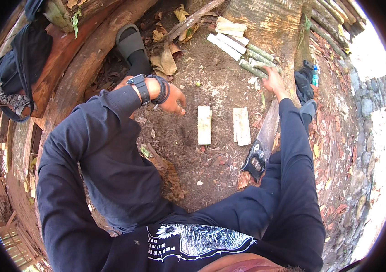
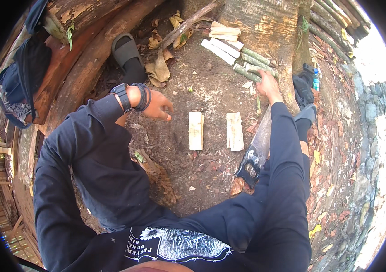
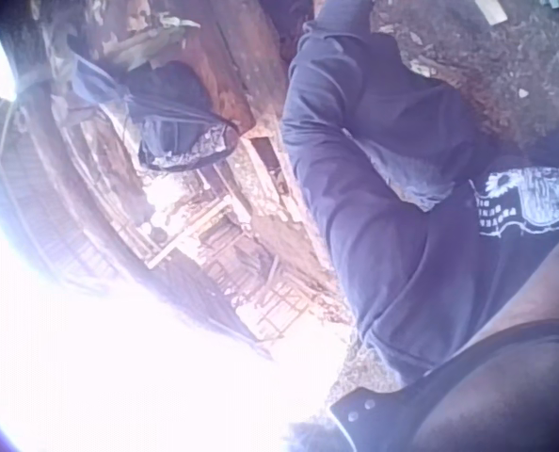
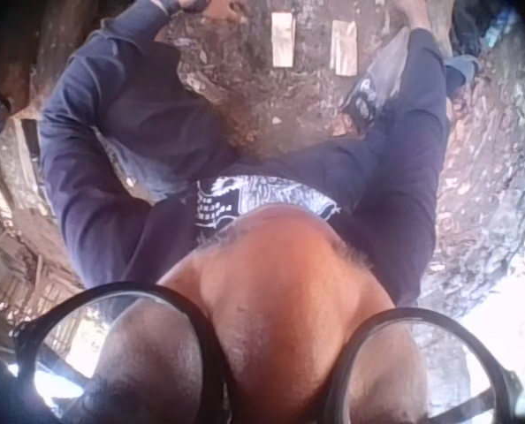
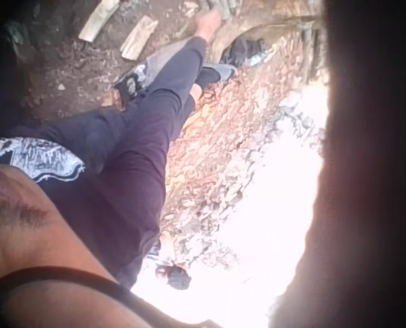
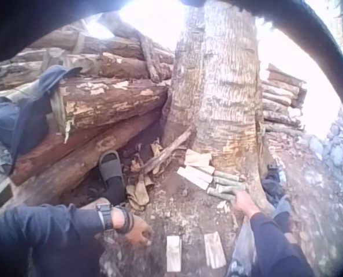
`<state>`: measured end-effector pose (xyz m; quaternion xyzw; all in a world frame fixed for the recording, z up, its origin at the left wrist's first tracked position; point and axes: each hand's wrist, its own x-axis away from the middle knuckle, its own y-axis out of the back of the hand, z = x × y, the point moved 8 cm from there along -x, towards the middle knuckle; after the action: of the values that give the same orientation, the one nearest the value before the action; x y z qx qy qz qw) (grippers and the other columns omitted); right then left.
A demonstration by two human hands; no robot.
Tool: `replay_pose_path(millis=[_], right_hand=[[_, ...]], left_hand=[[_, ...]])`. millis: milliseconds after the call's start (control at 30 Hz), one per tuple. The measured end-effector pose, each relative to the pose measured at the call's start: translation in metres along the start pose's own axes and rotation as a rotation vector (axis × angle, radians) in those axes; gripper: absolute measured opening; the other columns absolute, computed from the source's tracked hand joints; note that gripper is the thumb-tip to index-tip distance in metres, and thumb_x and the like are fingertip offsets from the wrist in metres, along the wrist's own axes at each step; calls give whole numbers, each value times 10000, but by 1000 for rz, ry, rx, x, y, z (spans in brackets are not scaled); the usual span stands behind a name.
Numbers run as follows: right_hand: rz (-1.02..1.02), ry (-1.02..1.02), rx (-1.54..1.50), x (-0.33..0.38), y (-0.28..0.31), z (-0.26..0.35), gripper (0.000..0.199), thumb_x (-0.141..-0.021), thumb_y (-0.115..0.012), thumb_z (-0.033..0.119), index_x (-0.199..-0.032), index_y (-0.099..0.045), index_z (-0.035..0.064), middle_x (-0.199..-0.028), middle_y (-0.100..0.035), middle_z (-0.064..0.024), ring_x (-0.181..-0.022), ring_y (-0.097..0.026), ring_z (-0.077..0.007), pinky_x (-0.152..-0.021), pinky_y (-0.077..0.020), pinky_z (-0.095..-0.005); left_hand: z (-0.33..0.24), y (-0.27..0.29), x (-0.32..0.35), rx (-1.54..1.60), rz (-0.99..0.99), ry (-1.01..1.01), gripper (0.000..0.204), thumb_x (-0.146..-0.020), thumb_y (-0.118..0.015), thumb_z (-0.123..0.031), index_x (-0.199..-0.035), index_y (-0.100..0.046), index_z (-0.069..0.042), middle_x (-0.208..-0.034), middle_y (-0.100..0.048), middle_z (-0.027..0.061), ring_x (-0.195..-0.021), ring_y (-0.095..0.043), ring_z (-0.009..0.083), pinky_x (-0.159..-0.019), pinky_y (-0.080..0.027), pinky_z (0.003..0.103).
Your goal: The person sits on the ground and uses a hand saw to cut a green bamboo stalk into smaller segments. The person holds the bamboo steady with one hand while sawing with the other, periodically adjusting the position of the stalk to complete the cuts.
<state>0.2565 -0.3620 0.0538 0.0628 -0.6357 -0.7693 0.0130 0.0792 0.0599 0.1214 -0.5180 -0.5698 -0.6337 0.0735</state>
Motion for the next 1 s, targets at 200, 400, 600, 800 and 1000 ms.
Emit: replay_pose_path(millis=[200,400,600,800,1000], right_hand=[[101,-46,69,-9,-14,42,628,-914,-778,289,-1514,-613,198,-1584,-509,-209,-1415,-561,-424,-1179,-482,-491],[95,62,159,-18,-31,-18,630,-931,-790,373,-1475,-648,88,-1530,-541,-290,-1419,-538,-461,-1190,-446,-496],[242,161,272,-28,-68,-18,642,-897,-802,241,-1493,-629,74,-1643,-427,-308,-1513,-441,-463,-1254,-377,-484],[156,93,166,-14,-57,-44,691,-903,-813,256,-1530,-599,59,-1701,-370,-290,-1566,-377,-454,-1260,-368,-504],[152,163,111,-59,-35,37,678,-855,-756,200,-1514,-619,114,-1519,-577,-279,-1333,-602,-445,-1126,-501,-512]], left_hand=[[3,9,-9,-49,-56,15,678,-1048,-574,-619,-1487,-641,-107,-1360,-725,210,-1285,-679,387,-1088,-525,545],[-18,16,-53,66,-111,-57,658,-1027,-607,-605,-1431,-685,-91,-1353,-724,215,-1259,-686,387,-1048,-540,548],[-28,17,-50,167,-199,-131,631,-1018,-621,-584,-1392,-711,-83,-1329,-735,210,-1243,-694,372,-1031,-547,539],[-37,14,-87,95,-119,-133,604,-1009,-634,-563,-1352,-737,-76,-1305,-746,204,-1226,-701,358,-1013,-553,530],[-4,-11,-134,-212,-118,-47,579,-1000,-648,-542,-1313,-762,-68,-1281,-757,198,-1209,-709,343,-996,-559,520]])
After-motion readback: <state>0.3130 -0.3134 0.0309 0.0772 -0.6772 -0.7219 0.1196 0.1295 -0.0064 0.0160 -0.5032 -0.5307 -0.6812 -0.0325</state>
